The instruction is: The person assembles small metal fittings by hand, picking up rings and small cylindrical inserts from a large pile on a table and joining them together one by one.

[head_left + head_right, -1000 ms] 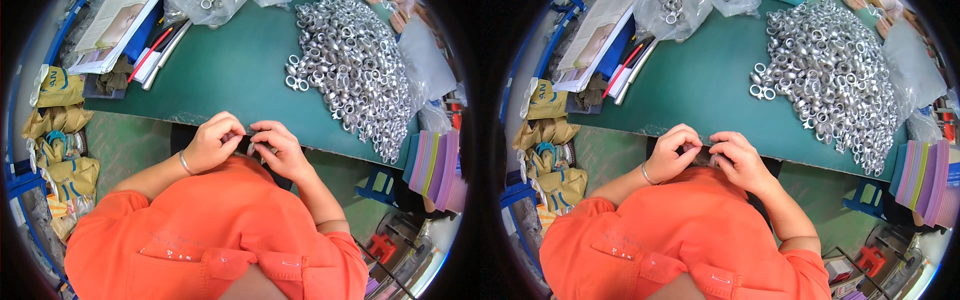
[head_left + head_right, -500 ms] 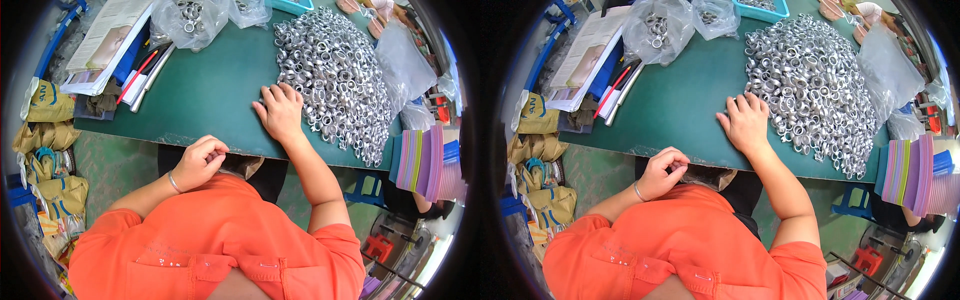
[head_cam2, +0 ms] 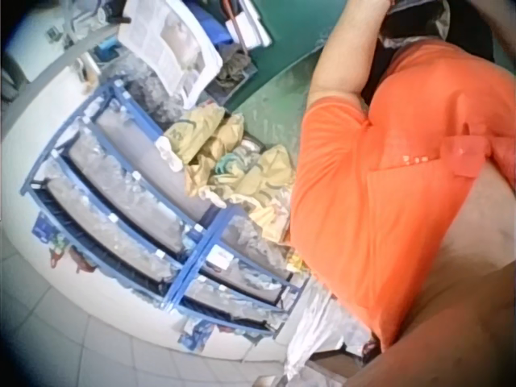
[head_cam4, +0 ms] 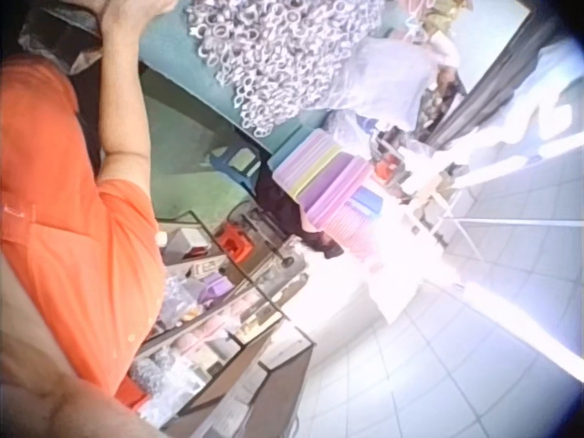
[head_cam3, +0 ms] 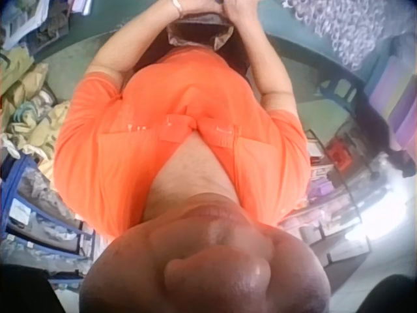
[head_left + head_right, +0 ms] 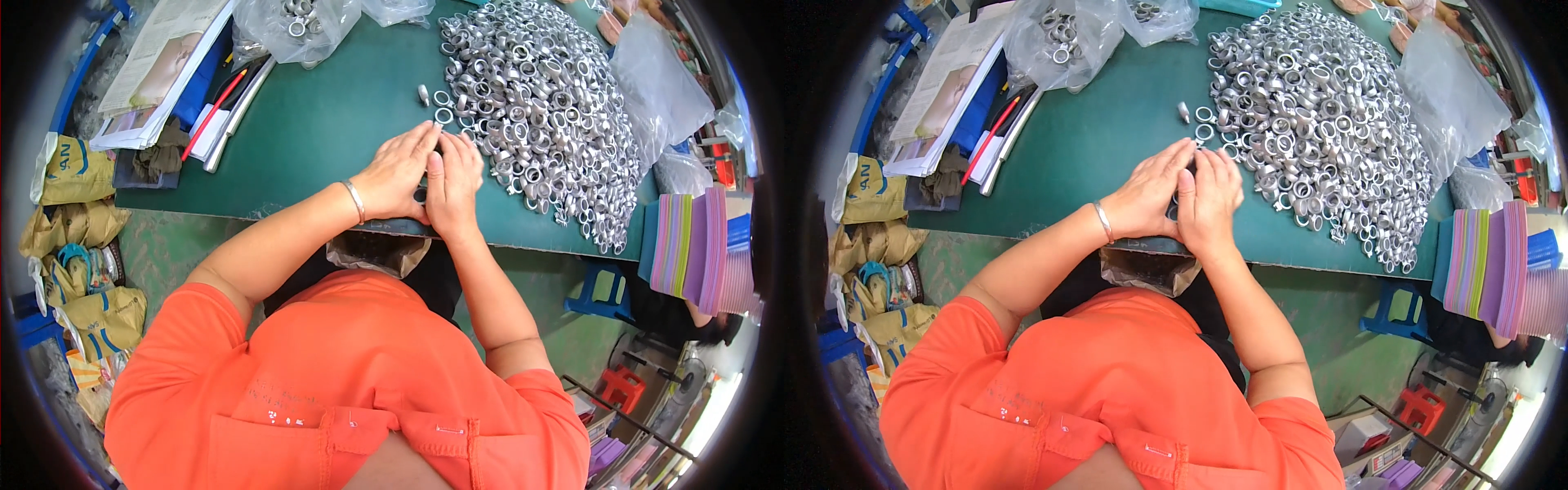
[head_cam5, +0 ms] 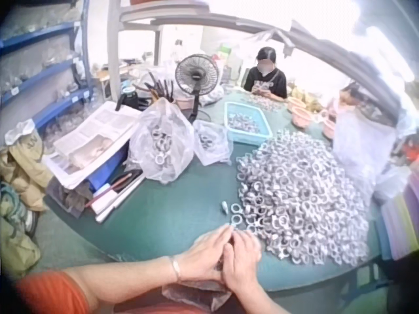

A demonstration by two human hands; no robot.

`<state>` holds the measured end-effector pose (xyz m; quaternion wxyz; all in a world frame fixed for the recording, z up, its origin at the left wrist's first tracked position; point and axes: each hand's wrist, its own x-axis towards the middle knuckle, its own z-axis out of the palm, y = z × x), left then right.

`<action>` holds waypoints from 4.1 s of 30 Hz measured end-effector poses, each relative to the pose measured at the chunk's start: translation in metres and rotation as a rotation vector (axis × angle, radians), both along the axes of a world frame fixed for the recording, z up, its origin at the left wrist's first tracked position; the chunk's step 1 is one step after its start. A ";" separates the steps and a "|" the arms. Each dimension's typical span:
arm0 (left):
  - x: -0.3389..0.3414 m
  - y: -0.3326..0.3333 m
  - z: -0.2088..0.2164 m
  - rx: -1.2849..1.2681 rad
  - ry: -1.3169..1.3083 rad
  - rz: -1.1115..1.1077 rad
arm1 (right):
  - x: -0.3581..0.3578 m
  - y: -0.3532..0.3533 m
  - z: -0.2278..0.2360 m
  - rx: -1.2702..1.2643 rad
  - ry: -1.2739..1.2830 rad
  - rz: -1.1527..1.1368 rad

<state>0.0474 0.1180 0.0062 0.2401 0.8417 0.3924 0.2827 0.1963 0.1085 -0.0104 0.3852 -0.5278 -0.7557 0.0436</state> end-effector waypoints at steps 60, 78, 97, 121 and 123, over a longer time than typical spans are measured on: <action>-0.045 -0.102 0.021 -0.327 -0.369 0.197 | 0.043 -0.048 0.022 0.051 -0.023 0.111; -0.029 -0.090 0.033 -0.375 -0.576 0.105 | 0.019 -0.076 0.019 -0.855 1.386 0.686; -0.042 -0.101 0.016 -0.417 -0.306 0.121 | 0.009 -0.057 0.022 -0.143 0.009 0.166; -0.041 -0.095 0.025 -0.173 -0.477 0.092 | -0.004 -0.075 0.037 -0.303 0.536 0.516; -0.041 -0.095 0.025 -0.131 -0.472 0.067 | -0.002 -0.076 0.035 -0.309 0.555 0.530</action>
